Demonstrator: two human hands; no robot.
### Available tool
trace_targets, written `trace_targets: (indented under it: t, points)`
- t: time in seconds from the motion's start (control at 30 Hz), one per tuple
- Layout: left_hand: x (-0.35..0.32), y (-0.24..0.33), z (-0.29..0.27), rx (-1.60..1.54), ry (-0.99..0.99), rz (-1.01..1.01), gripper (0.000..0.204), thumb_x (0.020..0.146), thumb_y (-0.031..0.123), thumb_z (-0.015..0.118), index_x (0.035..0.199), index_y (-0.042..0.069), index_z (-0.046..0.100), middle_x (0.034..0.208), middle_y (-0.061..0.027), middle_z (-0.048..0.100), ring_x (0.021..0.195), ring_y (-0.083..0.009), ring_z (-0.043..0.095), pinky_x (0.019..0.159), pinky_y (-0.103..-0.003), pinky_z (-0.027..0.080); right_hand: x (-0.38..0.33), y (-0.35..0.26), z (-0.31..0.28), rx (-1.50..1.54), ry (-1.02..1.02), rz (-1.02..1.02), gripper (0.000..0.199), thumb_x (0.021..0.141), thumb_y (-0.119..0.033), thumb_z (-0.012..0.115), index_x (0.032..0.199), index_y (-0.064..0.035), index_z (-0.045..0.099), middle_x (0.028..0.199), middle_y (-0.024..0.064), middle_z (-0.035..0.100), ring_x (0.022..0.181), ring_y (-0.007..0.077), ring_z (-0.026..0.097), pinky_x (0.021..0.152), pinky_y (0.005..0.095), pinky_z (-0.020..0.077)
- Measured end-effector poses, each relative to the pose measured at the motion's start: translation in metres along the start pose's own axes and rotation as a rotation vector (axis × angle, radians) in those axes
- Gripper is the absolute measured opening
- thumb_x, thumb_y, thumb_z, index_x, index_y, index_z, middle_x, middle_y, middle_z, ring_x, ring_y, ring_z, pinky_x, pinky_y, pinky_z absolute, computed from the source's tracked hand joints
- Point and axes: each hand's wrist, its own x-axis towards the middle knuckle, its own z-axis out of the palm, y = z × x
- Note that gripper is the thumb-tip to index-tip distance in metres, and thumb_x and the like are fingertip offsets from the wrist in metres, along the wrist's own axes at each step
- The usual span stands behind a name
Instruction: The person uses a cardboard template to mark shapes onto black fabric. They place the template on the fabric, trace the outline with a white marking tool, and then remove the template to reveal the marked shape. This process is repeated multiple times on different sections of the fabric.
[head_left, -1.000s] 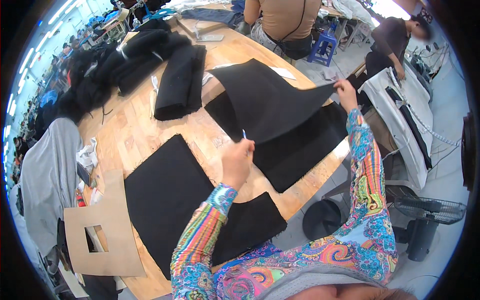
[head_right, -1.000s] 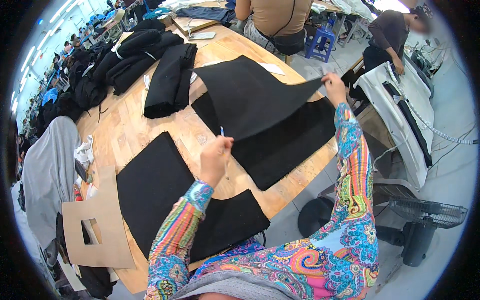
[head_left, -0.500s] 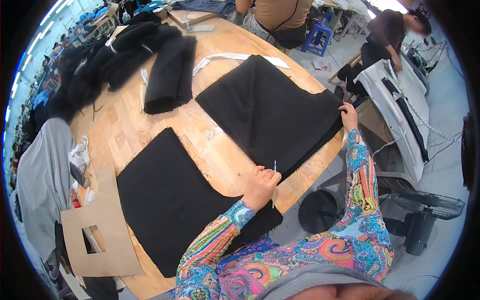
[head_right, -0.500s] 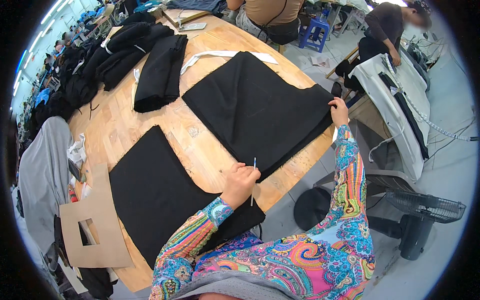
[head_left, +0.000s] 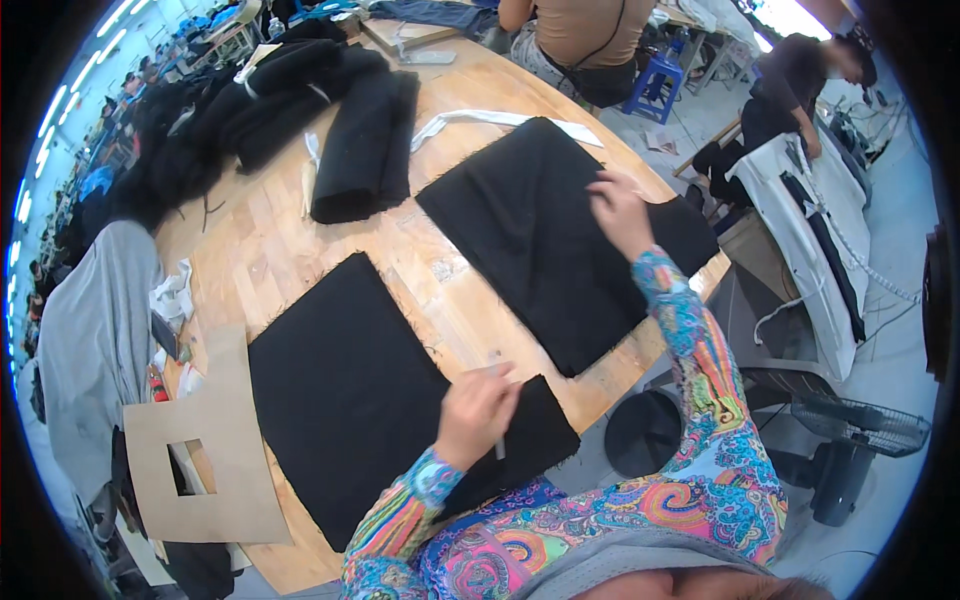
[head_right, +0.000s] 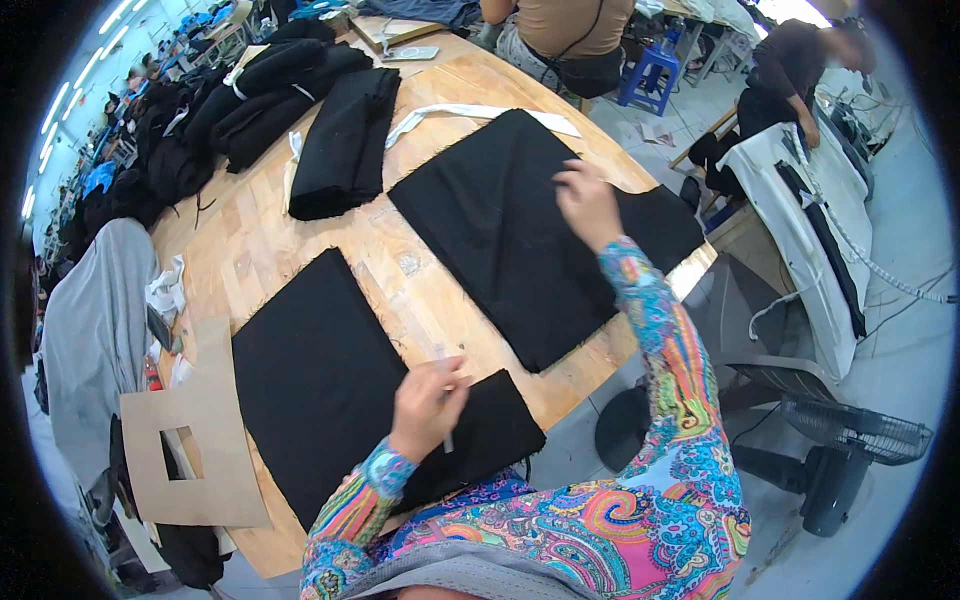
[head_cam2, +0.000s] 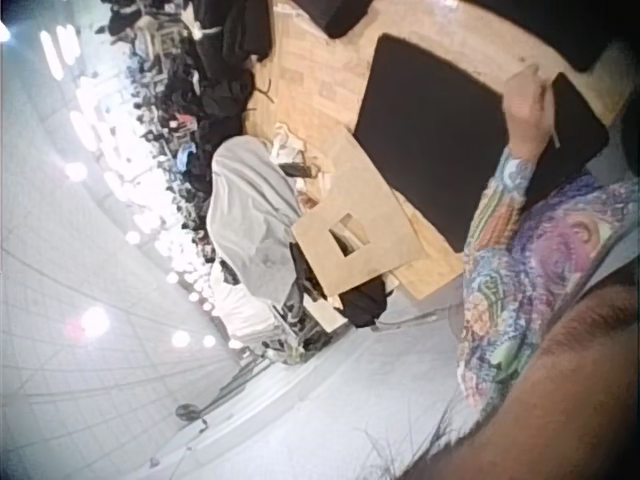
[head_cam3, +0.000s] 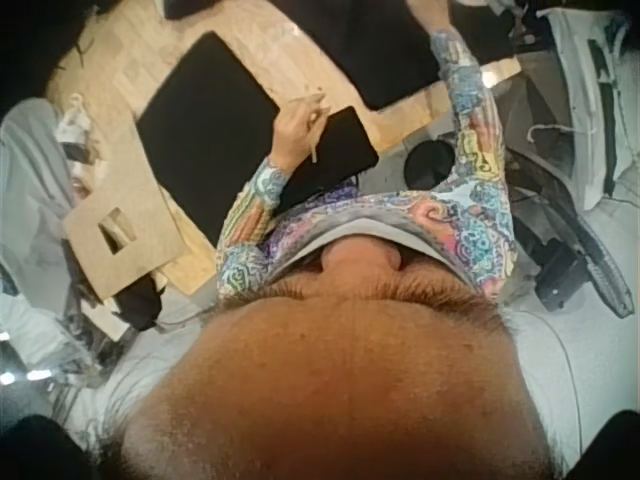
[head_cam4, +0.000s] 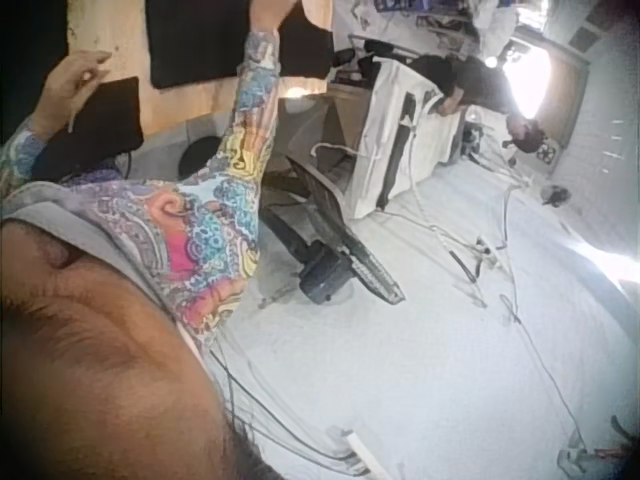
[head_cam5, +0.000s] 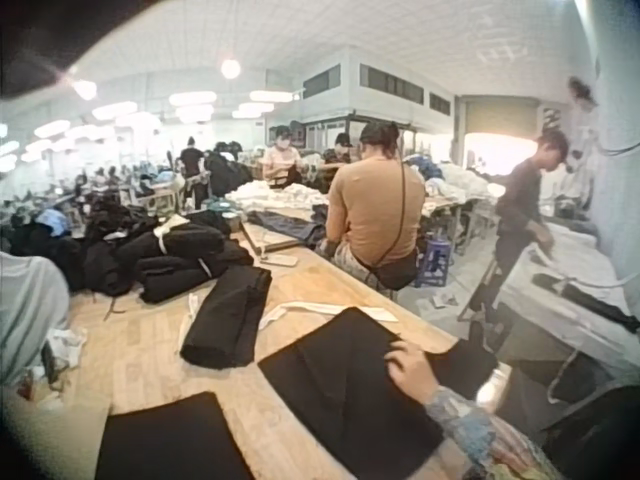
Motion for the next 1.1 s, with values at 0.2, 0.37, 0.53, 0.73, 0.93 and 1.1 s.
trace_targets:
  t: [0.2, 0.37, 0.53, 0.73, 0.93, 1.1]
  points:
    - [-0.068, -0.010, -0.118, 0.154, 0.436, -0.473, 0.011, 0.082, -0.001, 0.067, 0.081, 0.002, 0.056, 0.098, -0.0145, 0.067, 0.089, -0.0215, 0.064, 0.078, -0.033, 0.052, 0.039, -0.105, 0.127, -0.021, -0.397, 0.025, 0.023, 0.075, -0.022, 0.067, 0.085, -0.0014, 0.068, 0.093, 0.0142, 0.060, 0.096, 0.0317, 0.057, 0.084, 0.0387, 0.0484]
    - [-0.164, -0.005, -0.194, 0.356, 0.740, -0.760, 0.011, 0.091, 0.006, 0.059, 0.084, 0.000, 0.053, 0.093, -0.0103, 0.060, 0.086, -0.0137, 0.056, 0.076, -0.026, 0.047, 0.040, -0.115, 0.174, -0.375, -0.398, 0.252, 0.019, 0.076, -0.021, 0.064, 0.083, -0.0048, 0.068, 0.093, 0.0108, 0.061, 0.097, 0.0306, 0.058, 0.081, 0.0427, 0.0484]
    - [-0.214, 0.009, -0.215, 0.384, 0.911, -0.943, 0.016, 0.094, 0.012, 0.057, 0.083, 0.002, 0.050, 0.081, -0.0045, 0.051, 0.076, -0.0124, 0.051, 0.067, -0.025, 0.045, 0.039, -0.129, 0.189, 0.171, -0.266, 0.212, 0.012, 0.078, -0.018, 0.062, 0.077, -0.0067, 0.065, 0.087, 0.0113, 0.060, 0.089, 0.0313, 0.058, 0.077, 0.0440, 0.0477]
    - [-0.225, 0.001, -0.207, 0.393, 0.897, -0.948, 0.016, 0.093, 0.013, 0.057, 0.084, 0.003, 0.050, 0.080, -0.0041, 0.051, 0.075, -0.0120, 0.051, 0.065, -0.024, 0.045, 0.036, -0.125, 0.190, -0.309, -0.247, 0.193, 0.011, 0.077, -0.014, 0.059, 0.076, -0.0044, 0.064, 0.093, 0.0133, 0.058, 0.092, 0.0317, 0.057, 0.076, 0.0411, 0.0502]
    - [-0.220, 0.010, -0.213, 0.344, 0.914, -1.114, 0.026, 0.091, 0.021, 0.063, 0.091, -0.005, 0.061, 0.088, -0.0121, 0.063, 0.078, -0.0184, 0.056, 0.073, -0.031, 0.046, 0.042, -0.119, 0.199, -0.371, -0.337, 0.348, 0.013, 0.077, -0.009, 0.058, 0.080, -0.0002, 0.068, 0.094, 0.0176, 0.062, 0.092, 0.0335, 0.060, 0.080, 0.0406, 0.0517]
    - [-0.219, 0.007, -0.217, 0.387, 0.934, -1.132, 0.020, 0.088, 0.017, 0.066, 0.088, -0.002, 0.061, 0.083, -0.0115, 0.062, 0.076, -0.0201, 0.057, 0.072, -0.031, 0.046, 0.052, -0.112, 0.190, -0.305, -0.411, 0.526, 0.015, 0.079, -0.012, 0.059, 0.084, -0.0022, 0.069, 0.093, 0.0153, 0.064, 0.093, 0.0319, 0.062, 0.077, 0.0405, 0.0533]
